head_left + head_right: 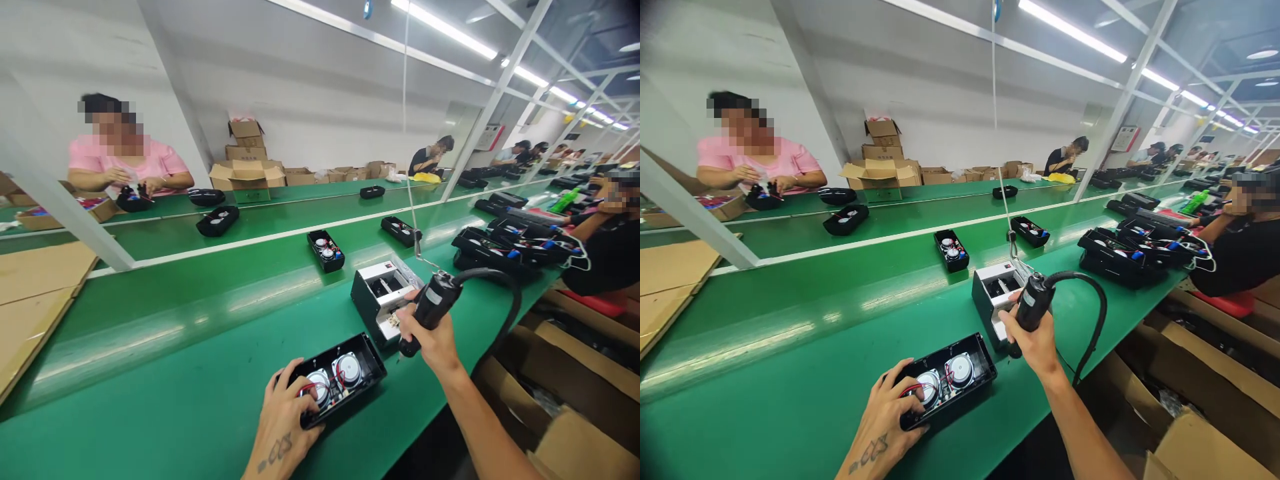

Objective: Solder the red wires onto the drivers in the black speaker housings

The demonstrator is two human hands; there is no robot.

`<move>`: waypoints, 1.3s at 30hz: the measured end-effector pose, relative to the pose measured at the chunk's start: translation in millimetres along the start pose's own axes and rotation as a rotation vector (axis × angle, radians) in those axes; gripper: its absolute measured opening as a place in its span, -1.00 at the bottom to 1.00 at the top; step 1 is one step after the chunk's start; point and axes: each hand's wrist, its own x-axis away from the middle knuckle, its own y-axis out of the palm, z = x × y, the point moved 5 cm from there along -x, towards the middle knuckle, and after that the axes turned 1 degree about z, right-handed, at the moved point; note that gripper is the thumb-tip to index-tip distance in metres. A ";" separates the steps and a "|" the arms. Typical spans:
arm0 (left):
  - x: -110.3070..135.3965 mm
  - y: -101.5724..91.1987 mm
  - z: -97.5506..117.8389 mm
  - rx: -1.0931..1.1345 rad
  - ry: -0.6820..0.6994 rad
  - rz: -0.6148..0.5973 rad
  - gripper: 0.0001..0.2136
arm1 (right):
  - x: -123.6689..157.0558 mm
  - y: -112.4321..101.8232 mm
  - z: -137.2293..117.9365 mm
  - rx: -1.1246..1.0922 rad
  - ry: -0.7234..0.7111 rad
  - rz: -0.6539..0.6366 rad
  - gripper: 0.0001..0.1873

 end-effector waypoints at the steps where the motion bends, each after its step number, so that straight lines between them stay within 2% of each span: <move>1: -0.7 -3.4 2.4 0.011 -0.013 0.012 -0.80 | 8.6 7.8 -2.2 -0.077 0.011 -0.035 -0.67; 4: -2.5 -9.3 8.9 0.046 -0.042 0.015 -0.79 | 33.7 34.3 -10.8 -0.268 0.031 -0.131 -0.67; 9: -3.6 -11.4 13.8 0.084 -0.100 -0.005 -0.78 | 63.6 82.2 -25.6 -0.438 0.047 -0.246 -0.70; 13: -2.1 -11.7 16.0 0.089 -0.107 -0.020 -0.81 | 77.6 114.8 -29.4 -0.456 0.003 -0.338 -0.76; 16: -0.8 -11.8 17.0 0.100 -0.119 -0.038 -0.84 | 84.1 129.8 -23.2 -0.432 0.005 -0.364 -0.76; 23: 0.2 -12.3 16.6 0.108 -0.123 -0.053 -0.72 | 84.9 147.0 -15.1 -0.378 0.007 -0.395 -0.79; 33: -0.1 -12.7 18.5 0.049 -0.067 0.024 -0.81 | 85.7 147.4 -10.8 -0.302 0.018 -0.393 -0.75; 39: -0.8 -14.1 18.1 0.041 -0.070 0.000 -0.83 | 87.8 148.5 -9.7 -0.331 -0.008 -0.414 -0.78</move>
